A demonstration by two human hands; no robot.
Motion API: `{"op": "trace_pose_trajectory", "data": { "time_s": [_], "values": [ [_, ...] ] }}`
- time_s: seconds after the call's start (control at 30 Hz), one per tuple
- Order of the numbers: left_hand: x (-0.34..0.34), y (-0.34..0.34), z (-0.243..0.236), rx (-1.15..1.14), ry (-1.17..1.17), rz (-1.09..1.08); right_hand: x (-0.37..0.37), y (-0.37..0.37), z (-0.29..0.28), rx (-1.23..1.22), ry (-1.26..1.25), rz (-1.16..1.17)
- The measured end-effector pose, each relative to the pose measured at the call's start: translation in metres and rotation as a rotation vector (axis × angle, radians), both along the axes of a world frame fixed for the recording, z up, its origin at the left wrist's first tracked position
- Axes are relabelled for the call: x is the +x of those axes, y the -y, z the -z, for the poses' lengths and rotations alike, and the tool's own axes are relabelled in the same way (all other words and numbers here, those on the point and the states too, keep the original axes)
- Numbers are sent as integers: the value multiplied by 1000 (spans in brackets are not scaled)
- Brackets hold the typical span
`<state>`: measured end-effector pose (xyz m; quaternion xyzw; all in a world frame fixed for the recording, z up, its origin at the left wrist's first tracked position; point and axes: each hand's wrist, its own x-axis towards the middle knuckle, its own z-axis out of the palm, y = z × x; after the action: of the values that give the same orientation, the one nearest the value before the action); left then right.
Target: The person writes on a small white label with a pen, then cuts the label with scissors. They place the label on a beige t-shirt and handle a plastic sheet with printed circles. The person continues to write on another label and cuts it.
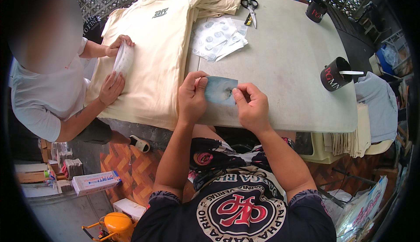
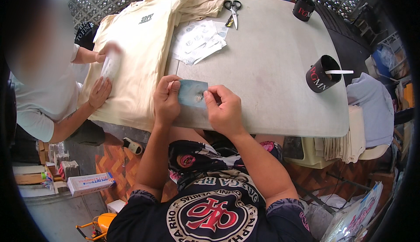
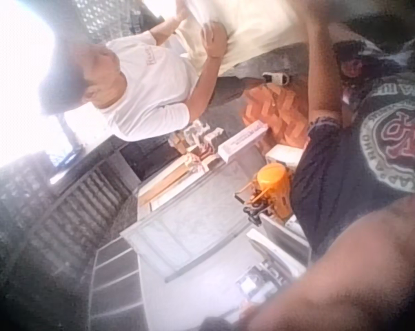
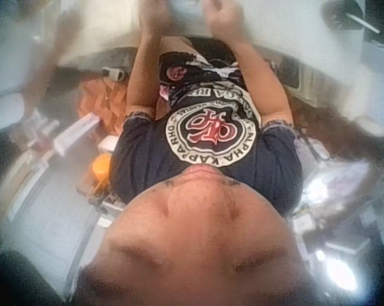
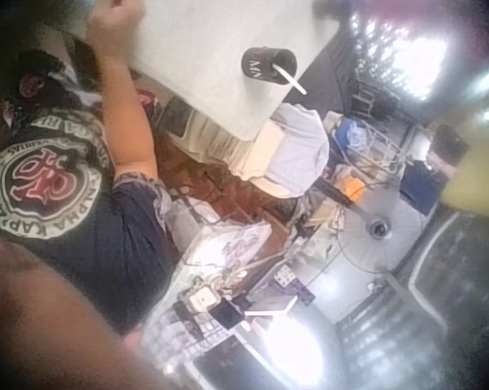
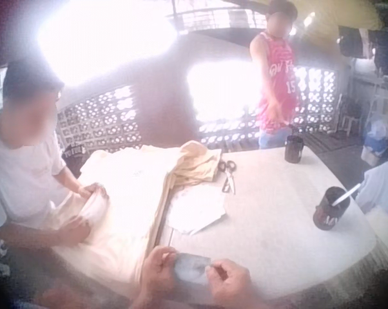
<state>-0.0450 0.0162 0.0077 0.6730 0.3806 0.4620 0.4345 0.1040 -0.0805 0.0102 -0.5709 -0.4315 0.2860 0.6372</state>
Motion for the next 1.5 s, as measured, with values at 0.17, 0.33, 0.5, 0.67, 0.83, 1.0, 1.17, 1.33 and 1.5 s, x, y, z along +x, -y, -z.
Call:
{"op": "trace_pose_trajectory", "data": {
  "time_s": [0.17, 0.33, 0.5, 0.67, 0.83, 1.0, 1.17, 1.33, 1.5],
  "values": [
    [-8, -5, 7, -154, 245, 218, 3, -2, 6, 9, -142, 72],
    [-9, -5, 8, -138, 165, 198, 5, -1, 4, -9, -102, 55],
    [-4, -1, 2, -103, 83, 117, -1, -3, 3, 14, -95, 32],
    [-9, -5, 16, -147, 30, 63, 5, -1, 25, 61, -91, 26],
    [-5, -11, 29, -268, 71, 337, 12, 4, 9, -28, -158, 165],
    [-1, -15, 0, -58, -54, 77, 16, 39, -25, 212, 34, 147],
    [53, -38, 0, -89, 15, 432, 99, 177, 21, 55, 467, 535],
    [145, 28, -9, -161, 4, 1026, 107, 363, 53, -307, 166, 1303],
    [211, 102, -33, -133, -32, 1075, 65, 441, 134, -686, -52, 1591]
  ]
}}
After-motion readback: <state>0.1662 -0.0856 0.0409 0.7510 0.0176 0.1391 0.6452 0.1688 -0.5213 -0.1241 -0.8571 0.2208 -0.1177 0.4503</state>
